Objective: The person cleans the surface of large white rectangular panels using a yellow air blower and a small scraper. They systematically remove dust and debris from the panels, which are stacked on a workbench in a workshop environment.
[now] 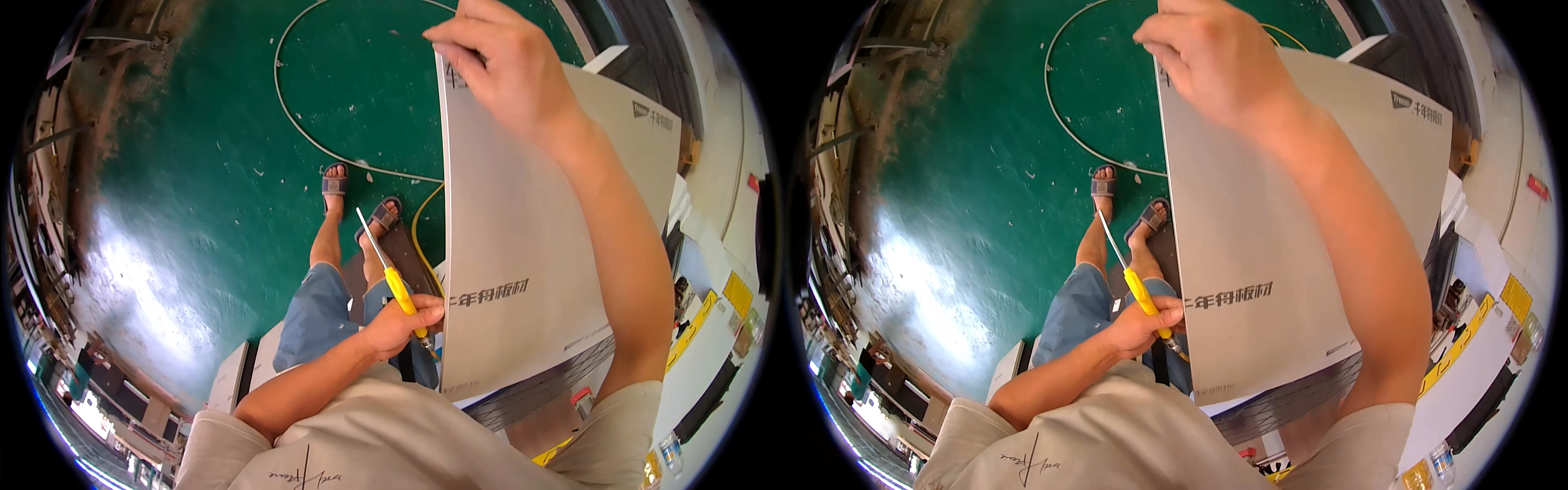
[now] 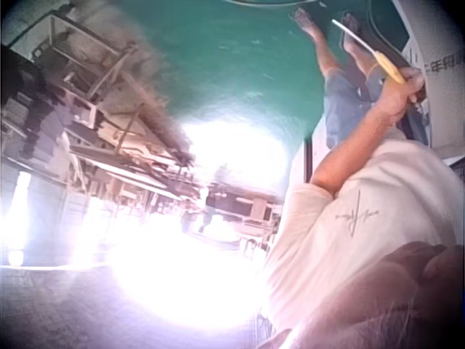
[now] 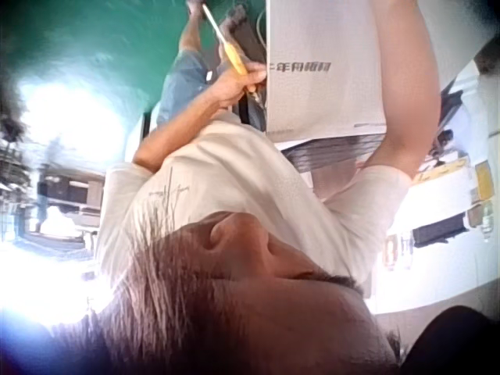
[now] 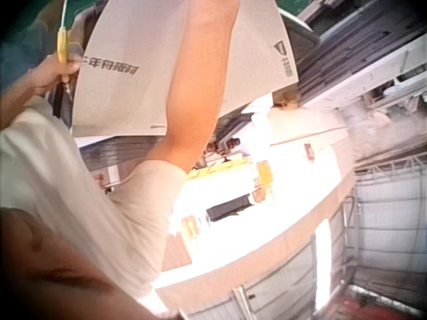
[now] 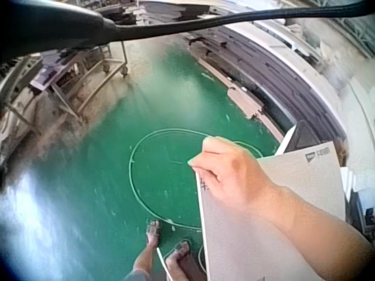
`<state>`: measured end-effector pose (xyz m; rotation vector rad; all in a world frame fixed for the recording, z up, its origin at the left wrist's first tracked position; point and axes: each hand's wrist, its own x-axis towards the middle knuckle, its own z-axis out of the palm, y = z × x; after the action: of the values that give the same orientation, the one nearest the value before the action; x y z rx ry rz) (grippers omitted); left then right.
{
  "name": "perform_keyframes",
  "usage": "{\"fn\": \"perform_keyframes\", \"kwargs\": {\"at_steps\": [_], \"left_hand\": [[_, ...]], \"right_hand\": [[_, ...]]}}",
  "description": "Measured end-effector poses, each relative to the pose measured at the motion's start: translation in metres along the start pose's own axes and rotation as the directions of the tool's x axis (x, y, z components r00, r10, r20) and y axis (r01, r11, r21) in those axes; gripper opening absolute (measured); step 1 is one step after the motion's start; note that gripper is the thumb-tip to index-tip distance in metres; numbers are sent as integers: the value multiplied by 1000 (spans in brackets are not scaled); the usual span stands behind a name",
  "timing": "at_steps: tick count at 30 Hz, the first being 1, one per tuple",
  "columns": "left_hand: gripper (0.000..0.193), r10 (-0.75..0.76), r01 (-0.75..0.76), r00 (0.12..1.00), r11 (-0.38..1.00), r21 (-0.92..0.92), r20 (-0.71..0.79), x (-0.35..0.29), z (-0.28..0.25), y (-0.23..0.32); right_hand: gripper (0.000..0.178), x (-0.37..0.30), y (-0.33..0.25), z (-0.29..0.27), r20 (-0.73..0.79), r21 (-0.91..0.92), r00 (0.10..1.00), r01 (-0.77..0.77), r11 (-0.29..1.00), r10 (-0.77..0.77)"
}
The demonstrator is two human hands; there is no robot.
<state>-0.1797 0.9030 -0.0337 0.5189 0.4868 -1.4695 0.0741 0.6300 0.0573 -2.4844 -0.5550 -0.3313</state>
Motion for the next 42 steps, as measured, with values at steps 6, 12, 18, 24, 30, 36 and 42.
{"fn": "perform_keyframes", "kwargs": {"at_steps": [6,12,18,24,30,36,42], "left_hand": [[39,-25,27,995,1000,-14,97,-7,1,14],[44,-23,24,992,1000,-10,121,-4,-26,0],[56,-37,44,979,999,-32,203,5,-4,33],[64,82,-115,966,986,123,244,41,19,111],[58,63,-110,972,973,203,225,56,21,147],[53,40,-102,979,946,308,202,52,21,148],[50,19,-98,984,889,448,180,54,21,168]], "right_hand": [[29,-88,-42,3,172,57,978,109,992,-118],[37,-200,-153,-9,374,274,924,-25,961,-83],[30,-128,-70,-17,144,-12,989,20,1000,-18],[17,-58,7,-28,-24,-118,1000,-22,993,20],[22,-127,-46,-18,53,-64,999,5,998,-2],[26,-196,-153,-4,231,96,973,-26,995,3],[16,-164,-98,-23,162,-48,976,-141,989,147]]}}
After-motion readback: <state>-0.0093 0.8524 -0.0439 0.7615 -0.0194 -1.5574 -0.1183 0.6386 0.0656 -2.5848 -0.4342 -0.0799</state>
